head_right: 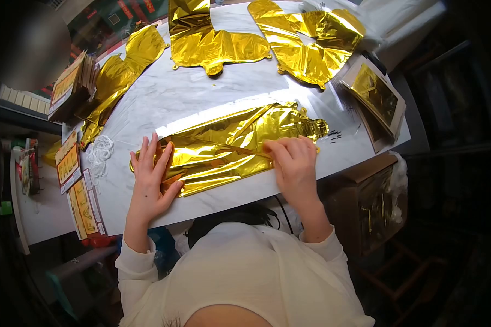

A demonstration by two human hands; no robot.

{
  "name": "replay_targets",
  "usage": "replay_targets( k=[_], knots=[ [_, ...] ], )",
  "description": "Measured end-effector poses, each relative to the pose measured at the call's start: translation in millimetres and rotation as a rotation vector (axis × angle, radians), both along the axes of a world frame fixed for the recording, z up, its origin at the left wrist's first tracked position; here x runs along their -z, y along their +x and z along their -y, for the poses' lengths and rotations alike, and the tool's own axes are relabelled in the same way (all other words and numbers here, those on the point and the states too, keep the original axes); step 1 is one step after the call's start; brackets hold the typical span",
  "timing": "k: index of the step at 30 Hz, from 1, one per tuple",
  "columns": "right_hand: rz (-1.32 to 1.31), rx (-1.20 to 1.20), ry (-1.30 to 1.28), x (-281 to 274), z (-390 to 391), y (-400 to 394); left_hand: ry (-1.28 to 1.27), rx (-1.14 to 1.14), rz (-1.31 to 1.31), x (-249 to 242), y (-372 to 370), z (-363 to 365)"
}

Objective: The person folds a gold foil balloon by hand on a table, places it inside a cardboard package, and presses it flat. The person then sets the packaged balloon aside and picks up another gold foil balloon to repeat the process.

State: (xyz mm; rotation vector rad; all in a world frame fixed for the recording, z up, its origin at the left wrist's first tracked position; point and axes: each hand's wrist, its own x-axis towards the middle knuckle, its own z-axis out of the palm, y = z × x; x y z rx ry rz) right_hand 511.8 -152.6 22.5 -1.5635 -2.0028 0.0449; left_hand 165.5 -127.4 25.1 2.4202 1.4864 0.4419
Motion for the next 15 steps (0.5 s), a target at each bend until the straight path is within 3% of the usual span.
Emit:
replay_targets(
  k=[6,15],
  knots=[
    [-0.153,-0.268,0.038,-2.2,-6.1,-39.4,-0.010,0.003,0.007,-2.0,0.0,0.1],
    [-0.095,-0.230,-0.057,8.3,-11.2,-51.7,0.041,-0.031,0.104,9.1,-4.2,-1.0]
  ],
)
